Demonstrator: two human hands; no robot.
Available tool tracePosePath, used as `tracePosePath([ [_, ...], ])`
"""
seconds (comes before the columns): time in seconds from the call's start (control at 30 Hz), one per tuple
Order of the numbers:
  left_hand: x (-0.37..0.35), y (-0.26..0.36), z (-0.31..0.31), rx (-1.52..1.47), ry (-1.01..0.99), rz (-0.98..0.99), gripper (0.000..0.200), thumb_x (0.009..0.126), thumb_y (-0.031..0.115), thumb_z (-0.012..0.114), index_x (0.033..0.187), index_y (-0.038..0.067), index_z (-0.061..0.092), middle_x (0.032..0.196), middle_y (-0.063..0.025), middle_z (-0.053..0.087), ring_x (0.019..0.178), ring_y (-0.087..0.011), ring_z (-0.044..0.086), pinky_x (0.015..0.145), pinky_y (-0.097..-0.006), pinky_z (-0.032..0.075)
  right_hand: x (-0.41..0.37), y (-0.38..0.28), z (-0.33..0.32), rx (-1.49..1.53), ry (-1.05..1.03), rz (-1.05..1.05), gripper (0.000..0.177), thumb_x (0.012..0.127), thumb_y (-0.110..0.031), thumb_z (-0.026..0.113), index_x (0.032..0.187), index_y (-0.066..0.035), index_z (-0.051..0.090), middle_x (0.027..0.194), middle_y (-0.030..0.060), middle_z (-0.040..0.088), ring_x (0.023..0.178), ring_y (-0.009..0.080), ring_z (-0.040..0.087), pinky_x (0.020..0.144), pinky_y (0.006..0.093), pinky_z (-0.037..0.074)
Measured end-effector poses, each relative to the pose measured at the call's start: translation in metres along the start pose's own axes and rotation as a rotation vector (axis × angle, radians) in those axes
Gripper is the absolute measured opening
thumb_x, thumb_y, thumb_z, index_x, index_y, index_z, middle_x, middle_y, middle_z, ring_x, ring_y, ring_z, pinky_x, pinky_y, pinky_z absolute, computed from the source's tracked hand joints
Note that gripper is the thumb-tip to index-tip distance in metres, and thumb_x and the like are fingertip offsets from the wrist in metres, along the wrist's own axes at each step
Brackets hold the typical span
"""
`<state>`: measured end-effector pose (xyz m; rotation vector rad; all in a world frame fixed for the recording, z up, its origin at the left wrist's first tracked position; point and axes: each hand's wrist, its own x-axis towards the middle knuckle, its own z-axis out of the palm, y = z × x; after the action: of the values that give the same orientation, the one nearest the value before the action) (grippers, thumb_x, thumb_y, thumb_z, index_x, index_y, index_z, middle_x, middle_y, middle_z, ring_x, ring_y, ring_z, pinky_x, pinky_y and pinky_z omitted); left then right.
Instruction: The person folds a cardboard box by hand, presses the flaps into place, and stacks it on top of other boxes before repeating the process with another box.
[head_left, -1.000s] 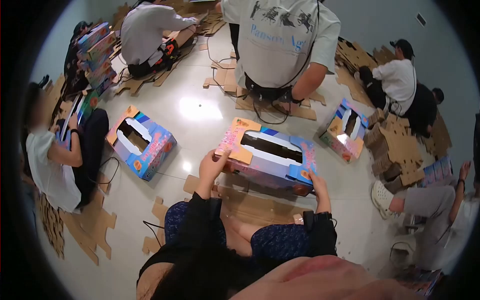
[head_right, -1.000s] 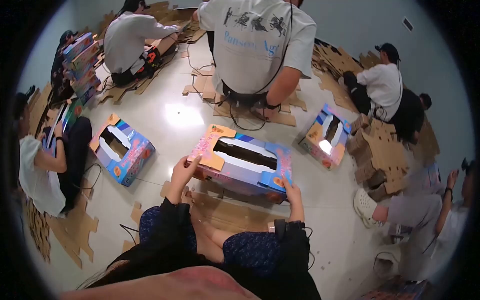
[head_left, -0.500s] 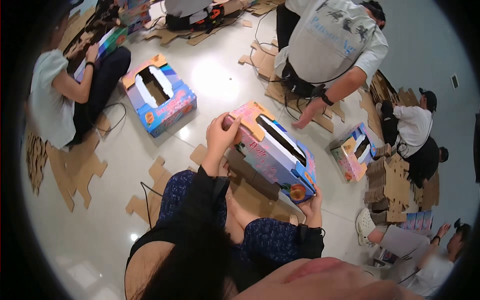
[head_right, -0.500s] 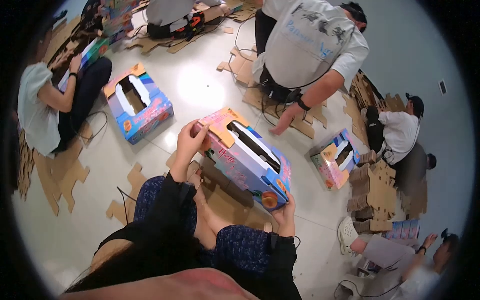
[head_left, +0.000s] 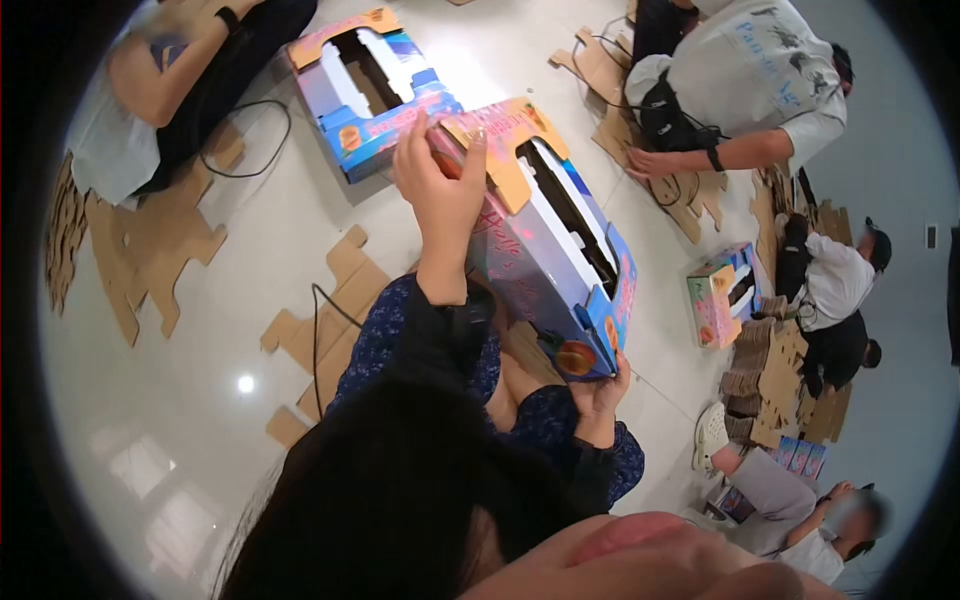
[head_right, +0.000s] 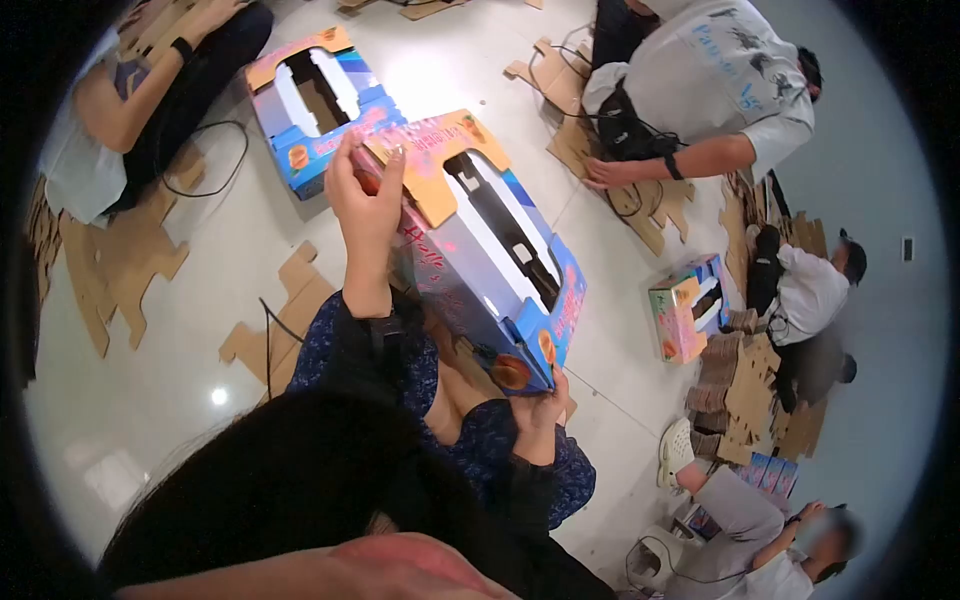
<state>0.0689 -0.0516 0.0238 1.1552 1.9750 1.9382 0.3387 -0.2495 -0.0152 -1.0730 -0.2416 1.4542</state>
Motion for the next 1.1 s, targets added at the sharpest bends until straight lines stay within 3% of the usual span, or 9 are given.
tracePosePath([
  [0.03,0.005,-0.003,-0.009,0.026,0.068,0.007,0.068,0.077,0.031,0.073,0.130,0.001,0.044,0.124,-0.0205,0.050,0.121,-0.0385,0.041,0.104,-0.0471,0.027,0.003,0.005,0.006,-0.011,0.007,0.009,0.062,0.083,-0.047,0.049,0.131,-0.009,0.046,0.126,0.0156,0.055,0.112,0.0337,0.054,0.092,0.0508,0.045],
  [0.07,0.007,-0.005,-0.014,-0.018,0.085,-0.032,0.075,0.082,0.029,0.069,0.138,-0.002,0.030,0.140,-0.0238,0.034,0.133,-0.0398,0.025,0.109,-0.0494,0.018,0.008,0.007,0.008,-0.044,-0.034,0.029,0.065,0.082,-0.047,0.050,0.133,-0.008,0.044,0.127,0.0175,0.054,0.113,0.0342,0.054,0.095,0.0503,0.044],
  [0.2,0.015,-0.005,-0.026,-0.507,0.198,-0.144,0.068,0.091,0.018,0.057,0.141,-0.005,0.017,0.146,-0.0256,0.014,0.138,-0.0359,0.010,0.111,-0.0460,0.014,0.034,0.016,0.071,-0.147,-0.247,0.065,0.070,0.082,-0.046,0.048,0.138,-0.005,0.037,0.131,0.0206,0.050,0.119,0.0360,0.050,0.103,0.0490,0.038],
  [0.4,0.017,0.013,-0.045,-0.683,0.395,-0.261,0.055,0.094,0.014,0.047,0.140,-0.002,0.020,0.143,-0.0219,0.020,0.134,-0.0279,0.022,0.110,-0.0379,0.020,0.082,0.058,0.194,-0.209,-0.622,-0.006,0.071,0.084,-0.044,0.053,0.140,-0.006,0.033,0.132,0.0210,0.049,0.121,0.0344,0.049,0.101,0.0475,0.039],
  [0.5,0.021,0.003,-0.048,-0.657,0.467,-0.205,0.050,0.093,0.013,0.044,0.138,0.001,0.024,0.141,-0.0182,0.022,0.128,-0.0249,0.030,0.107,-0.0372,0.027,0.118,0.111,0.210,-0.754,-0.355,-0.007,0.071,0.087,-0.034,0.062,0.141,-0.006,0.027,0.142,0.0182,0.035,0.128,0.0322,0.041,0.104,0.0417,0.036],
  [0.6,0.024,0.001,-0.048,-0.633,0.477,-0.180,0.047,0.093,0.015,0.044,0.135,0.002,0.028,0.139,-0.0158,0.027,0.124,-0.0231,0.037,0.104,-0.0356,0.030,0.150,0.143,0.172,-1.292,-0.536,-0.292,0.061,0.087,-0.029,0.064,0.137,-0.004,0.038,0.141,0.0178,0.038,0.128,0.0273,0.041,0.106,0.0385,0.033],
  [0.7,0.022,0.000,-0.045,-0.799,0.397,-0.251,0.041,0.093,0.009,0.045,0.131,0.000,0.033,0.136,-0.0181,0.035,0.122,-0.0234,0.040,0.103,-0.0348,0.031,0.148,0.150,0.121,-0.970,-0.547,-0.026,0.042,0.089,-0.021,0.061,0.125,-0.002,0.051,0.131,0.0161,0.049,0.121,0.0231,0.049,0.100,0.0360,0.039],
  [0.83,0.016,-0.010,-0.032,-0.771,0.281,-0.237,0.026,0.092,0.007,0.048,0.117,0.000,0.044,0.122,-0.0144,0.050,0.114,-0.0197,0.046,0.097,-0.0318,0.037,0.094,0.108,0.095,-0.787,-0.430,-0.201,0.021,0.090,-0.008,0.058,0.108,0.001,0.057,0.103,0.0114,0.063,0.098,0.0180,0.061,0.086,0.0288,0.050],
  [1.1,-0.003,-0.015,0.006,-0.672,-0.147,-0.333,0.012,0.088,0.012,0.060,0.094,0.002,0.058,0.095,-0.0063,0.061,0.090,-0.0143,0.057,0.085,-0.0282,0.043,0.041,0.060,-0.014,-0.541,0.068,-0.013,0.014,0.091,-0.008,0.055,0.102,-0.001,0.058,0.090,0.0106,0.064,0.085,0.0201,0.064,0.079,0.0317,0.054],
])
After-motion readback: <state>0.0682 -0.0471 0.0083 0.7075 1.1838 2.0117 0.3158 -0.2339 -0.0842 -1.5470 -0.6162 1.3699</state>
